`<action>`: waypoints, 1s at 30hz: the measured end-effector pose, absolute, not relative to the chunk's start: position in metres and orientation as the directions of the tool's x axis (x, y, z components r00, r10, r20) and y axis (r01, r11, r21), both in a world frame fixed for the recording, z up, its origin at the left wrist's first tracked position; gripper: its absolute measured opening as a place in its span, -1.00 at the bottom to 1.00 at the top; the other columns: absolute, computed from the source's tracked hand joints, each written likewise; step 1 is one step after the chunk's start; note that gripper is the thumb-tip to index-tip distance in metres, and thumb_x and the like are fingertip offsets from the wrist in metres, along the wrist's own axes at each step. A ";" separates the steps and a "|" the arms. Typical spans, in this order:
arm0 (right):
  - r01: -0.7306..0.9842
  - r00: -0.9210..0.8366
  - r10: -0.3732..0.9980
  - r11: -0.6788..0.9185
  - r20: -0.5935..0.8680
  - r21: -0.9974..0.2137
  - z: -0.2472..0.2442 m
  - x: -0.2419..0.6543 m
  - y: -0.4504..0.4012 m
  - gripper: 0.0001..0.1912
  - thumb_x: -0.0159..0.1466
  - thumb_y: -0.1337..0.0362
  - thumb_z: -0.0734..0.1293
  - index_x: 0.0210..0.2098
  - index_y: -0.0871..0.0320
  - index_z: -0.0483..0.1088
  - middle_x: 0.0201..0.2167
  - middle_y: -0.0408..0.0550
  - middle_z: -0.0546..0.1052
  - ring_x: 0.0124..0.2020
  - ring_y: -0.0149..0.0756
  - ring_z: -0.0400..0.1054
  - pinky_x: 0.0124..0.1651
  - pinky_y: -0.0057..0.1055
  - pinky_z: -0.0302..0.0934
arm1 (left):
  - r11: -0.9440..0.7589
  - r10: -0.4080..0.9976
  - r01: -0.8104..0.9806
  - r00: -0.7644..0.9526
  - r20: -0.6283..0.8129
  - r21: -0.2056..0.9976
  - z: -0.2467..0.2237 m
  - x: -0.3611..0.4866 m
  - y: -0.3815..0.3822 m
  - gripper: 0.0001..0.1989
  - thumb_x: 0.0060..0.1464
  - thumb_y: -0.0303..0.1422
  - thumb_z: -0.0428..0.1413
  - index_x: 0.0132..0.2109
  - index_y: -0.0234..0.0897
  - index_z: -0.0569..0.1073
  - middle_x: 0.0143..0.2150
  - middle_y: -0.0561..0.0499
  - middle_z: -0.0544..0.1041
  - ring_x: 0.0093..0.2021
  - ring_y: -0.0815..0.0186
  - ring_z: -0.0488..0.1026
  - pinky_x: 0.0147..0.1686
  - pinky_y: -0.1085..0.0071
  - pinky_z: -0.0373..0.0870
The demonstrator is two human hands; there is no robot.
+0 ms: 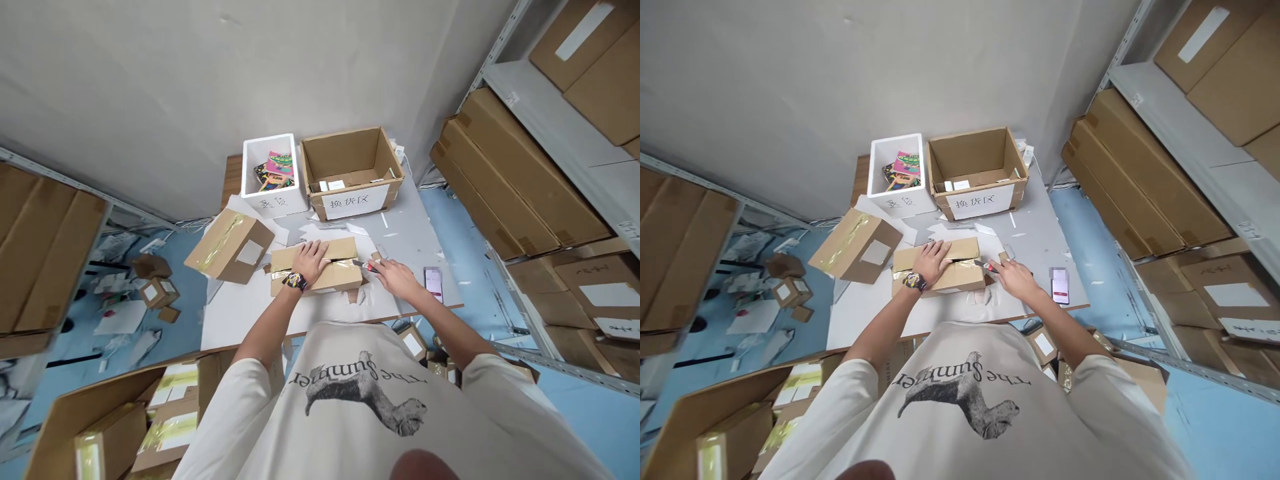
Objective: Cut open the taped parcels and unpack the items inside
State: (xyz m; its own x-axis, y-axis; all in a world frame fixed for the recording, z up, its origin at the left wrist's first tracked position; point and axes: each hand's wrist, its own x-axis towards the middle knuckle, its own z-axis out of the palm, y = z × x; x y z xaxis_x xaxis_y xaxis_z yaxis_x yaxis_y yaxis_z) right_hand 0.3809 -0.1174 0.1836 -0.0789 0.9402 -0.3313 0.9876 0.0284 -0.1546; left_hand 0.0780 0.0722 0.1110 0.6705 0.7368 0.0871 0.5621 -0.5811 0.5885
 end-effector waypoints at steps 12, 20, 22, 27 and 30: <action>0.993 0.114 0.957 -0.118 -0.265 0.002 0.176 0.430 -0.089 -0.37 0.64 0.23 0.12 0.65 0.11 0.18 0.24 0.32 0.58 0.12 0.02 0.54 0.13 -0.28 0.36 | -0.560 0.755 0.561 0.649 0.096 0.609 0.119 0.074 0.070 -0.43 0.46 0.03 0.10 0.46 -0.02 0.56 0.44 -0.21 0.54 0.51 -0.22 0.32 0.60 -0.24 0.06; 0.642 0.181 0.965 -0.264 -0.192 -0.720 0.148 0.405 -0.063 -0.37 0.67 0.15 -0.05 0.57 0.20 0.27 -0.01 0.06 0.72 -0.27 -0.24 0.62 -0.11 -0.39 0.49 | -0.651 0.710 0.567 0.690 0.140 0.505 0.127 0.079 0.050 -0.39 0.37 -0.11 0.19 0.48 -0.08 0.52 0.55 -0.23 0.43 0.56 -0.23 0.27 0.60 -0.33 -0.05; 0.526 0.175 0.959 -0.284 -0.224 -0.802 0.140 0.391 -0.062 -0.36 0.66 0.12 -0.07 0.54 0.20 0.27 -0.09 0.00 0.71 -0.39 -0.29 0.58 -0.23 -0.42 0.48 | -0.674 0.677 0.534 0.724 0.136 0.511 0.128 0.080 0.039 -0.44 0.37 -0.11 0.19 0.44 -0.04 0.55 0.52 -0.21 0.46 0.52 -0.19 0.33 0.60 -0.31 -0.05; 0.695 0.132 0.977 -0.211 -0.167 -0.687 0.143 0.370 -0.045 -0.43 0.57 -0.01 0.26 0.46 0.07 0.37 0.06 0.05 0.72 -0.07 -0.15 0.65 -0.03 -0.37 0.46 | -0.700 0.608 0.469 0.787 0.106 0.538 0.125 0.082 0.022 -0.35 0.25 0.06 0.33 0.39 -0.05 0.57 0.40 -0.25 0.53 0.42 -0.22 0.43 0.57 -0.26 0.09; 0.828 0.093 0.964 -0.214 -0.248 -0.519 0.154 0.359 -0.019 -0.28 0.42 -0.07 0.48 0.46 0.05 0.36 0.17 0.11 0.68 0.13 -0.01 0.61 0.05 -0.33 0.42 | -0.705 0.600 0.466 0.794 0.098 0.534 0.123 0.085 0.021 -0.17 0.15 0.13 0.39 0.46 -0.08 0.50 0.44 -0.29 0.48 0.47 -0.28 0.37 0.59 -0.30 0.02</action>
State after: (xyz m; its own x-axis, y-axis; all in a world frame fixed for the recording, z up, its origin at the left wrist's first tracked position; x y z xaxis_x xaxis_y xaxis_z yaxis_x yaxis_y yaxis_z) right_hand 0.3590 -0.0189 0.1543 0.0932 0.9642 -0.2484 0.8279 -0.2136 -0.5186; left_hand 0.0849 0.0209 0.1230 0.7943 0.5996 0.0977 0.4665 -0.7049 0.5343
